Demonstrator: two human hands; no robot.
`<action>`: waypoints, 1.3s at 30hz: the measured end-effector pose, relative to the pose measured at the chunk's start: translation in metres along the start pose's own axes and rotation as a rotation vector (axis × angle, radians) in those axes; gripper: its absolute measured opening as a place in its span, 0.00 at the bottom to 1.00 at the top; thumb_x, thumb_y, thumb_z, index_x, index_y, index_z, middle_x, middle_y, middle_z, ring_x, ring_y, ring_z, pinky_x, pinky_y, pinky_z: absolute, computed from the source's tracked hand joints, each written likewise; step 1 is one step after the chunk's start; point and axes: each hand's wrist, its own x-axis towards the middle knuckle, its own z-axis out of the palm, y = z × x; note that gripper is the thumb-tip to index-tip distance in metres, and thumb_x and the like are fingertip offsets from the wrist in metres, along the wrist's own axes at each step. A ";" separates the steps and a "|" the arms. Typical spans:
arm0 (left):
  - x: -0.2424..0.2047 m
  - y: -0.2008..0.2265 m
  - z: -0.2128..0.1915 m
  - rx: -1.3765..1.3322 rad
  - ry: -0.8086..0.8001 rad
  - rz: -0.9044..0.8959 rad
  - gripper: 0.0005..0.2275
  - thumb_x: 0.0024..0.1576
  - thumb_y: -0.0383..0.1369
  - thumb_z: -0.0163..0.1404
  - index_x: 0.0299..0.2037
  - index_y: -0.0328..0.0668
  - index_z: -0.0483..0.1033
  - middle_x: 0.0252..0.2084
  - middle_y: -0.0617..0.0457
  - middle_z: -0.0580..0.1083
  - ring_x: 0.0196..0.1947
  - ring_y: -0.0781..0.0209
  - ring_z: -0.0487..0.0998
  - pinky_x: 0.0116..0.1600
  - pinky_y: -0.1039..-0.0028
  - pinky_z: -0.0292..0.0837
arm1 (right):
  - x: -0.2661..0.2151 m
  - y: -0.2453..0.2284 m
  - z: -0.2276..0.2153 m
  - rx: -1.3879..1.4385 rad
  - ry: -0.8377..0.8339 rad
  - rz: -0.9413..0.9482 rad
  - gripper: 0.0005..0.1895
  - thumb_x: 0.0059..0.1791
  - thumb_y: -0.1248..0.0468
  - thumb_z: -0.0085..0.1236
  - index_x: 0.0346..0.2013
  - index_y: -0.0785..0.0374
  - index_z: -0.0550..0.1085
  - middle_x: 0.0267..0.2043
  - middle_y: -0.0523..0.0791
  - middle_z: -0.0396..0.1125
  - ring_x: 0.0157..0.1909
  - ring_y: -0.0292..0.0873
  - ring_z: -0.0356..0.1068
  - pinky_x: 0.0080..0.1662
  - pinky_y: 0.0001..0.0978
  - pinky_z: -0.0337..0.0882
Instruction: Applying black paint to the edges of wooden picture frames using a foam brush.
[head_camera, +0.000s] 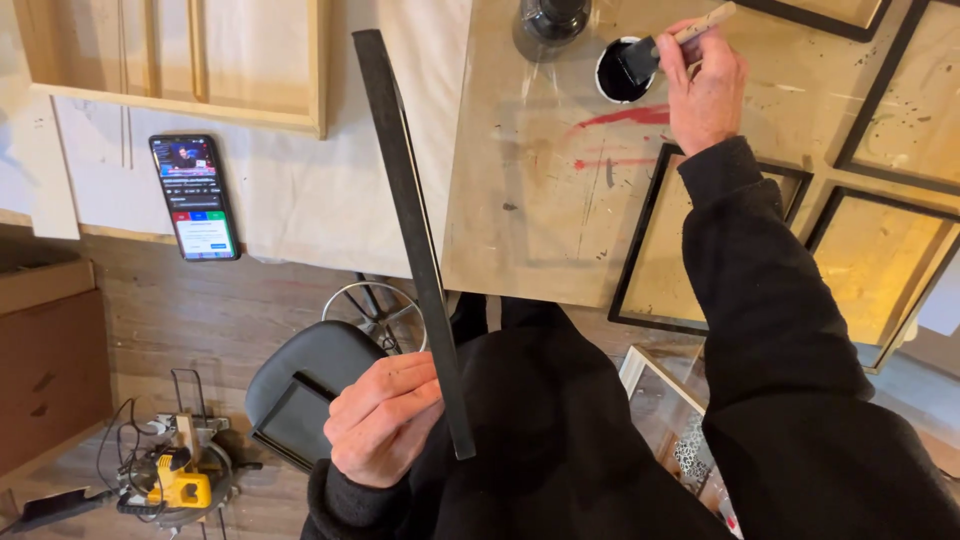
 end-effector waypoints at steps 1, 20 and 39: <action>0.000 0.000 0.001 0.005 -0.002 -0.003 0.12 0.43 0.15 0.64 0.36 0.27 0.78 0.39 0.41 0.79 0.41 0.48 0.84 0.46 0.69 0.81 | 0.001 0.003 -0.001 0.018 -0.009 0.022 0.04 0.61 0.69 0.58 0.48 0.69 0.74 0.38 0.46 0.74 0.39 0.38 0.76 0.42 0.29 0.75; -0.001 0.001 0.003 0.003 -0.012 0.002 0.12 0.44 0.17 0.65 0.36 0.27 0.78 0.39 0.41 0.79 0.41 0.48 0.84 0.46 0.69 0.82 | -0.014 0.024 -0.022 0.174 -0.022 0.159 0.08 0.65 0.66 0.57 0.49 0.70 0.72 0.39 0.44 0.73 0.39 0.35 0.75 0.41 0.26 0.74; 0.004 0.014 -0.004 -0.060 -0.054 0.054 0.11 0.51 0.17 0.63 0.42 0.30 0.79 0.43 0.45 0.79 0.44 0.52 0.84 0.50 0.70 0.81 | -0.048 -0.030 -0.097 0.354 0.081 0.262 0.05 0.66 0.66 0.54 0.49 0.65 0.71 0.39 0.42 0.68 0.37 0.33 0.69 0.40 0.25 0.70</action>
